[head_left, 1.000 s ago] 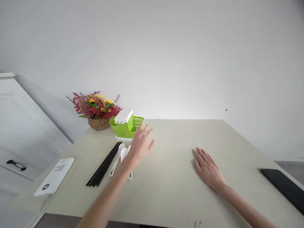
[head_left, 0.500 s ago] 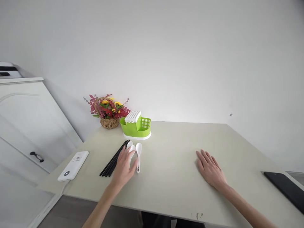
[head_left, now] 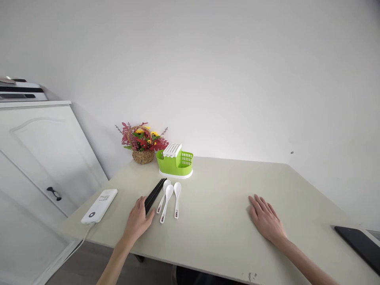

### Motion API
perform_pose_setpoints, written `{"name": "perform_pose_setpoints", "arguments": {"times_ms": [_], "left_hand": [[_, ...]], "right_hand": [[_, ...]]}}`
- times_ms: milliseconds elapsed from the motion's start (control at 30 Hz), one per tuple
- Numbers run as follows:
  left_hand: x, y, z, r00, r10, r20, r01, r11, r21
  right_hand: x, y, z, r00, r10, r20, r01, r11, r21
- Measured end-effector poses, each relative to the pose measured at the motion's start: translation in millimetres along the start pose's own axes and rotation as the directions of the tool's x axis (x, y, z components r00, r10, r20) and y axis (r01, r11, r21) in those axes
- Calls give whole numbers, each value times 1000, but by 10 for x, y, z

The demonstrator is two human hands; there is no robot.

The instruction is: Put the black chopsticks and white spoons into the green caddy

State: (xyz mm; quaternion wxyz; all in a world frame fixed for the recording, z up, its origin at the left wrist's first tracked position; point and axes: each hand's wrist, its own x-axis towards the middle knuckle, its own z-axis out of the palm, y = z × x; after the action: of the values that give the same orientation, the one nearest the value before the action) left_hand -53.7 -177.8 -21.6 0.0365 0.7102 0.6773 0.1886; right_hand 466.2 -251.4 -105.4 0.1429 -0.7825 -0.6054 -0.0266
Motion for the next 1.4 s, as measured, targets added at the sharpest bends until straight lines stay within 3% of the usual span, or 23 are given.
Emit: {"name": "perform_pose_setpoints", "arguments": {"times_ms": [333,533,633,1000,1400], "left_hand": [[108,290,-282,999,-4,54,-10,967,254],[311,415,-499,959,-121,258,22,935,354],[475,459,-548,939,-149,310,30,934,356],[733,524,-493,915,-167,368,7,917,399],[807,393,-315,900,-255,354,135,934,330]], "right_hand": [[-6,22,15,1000,-6,-8,6,1000,-6],[-17,6,-7,1000,2,-12,-2,1000,-5],[-22,8,-7,1000,1,-17,-1,1000,-3],[-36,7,-32,1000,11,1,-11,999,32],[-45,-24,-71,1000,15,-7,-15,999,52]]}}
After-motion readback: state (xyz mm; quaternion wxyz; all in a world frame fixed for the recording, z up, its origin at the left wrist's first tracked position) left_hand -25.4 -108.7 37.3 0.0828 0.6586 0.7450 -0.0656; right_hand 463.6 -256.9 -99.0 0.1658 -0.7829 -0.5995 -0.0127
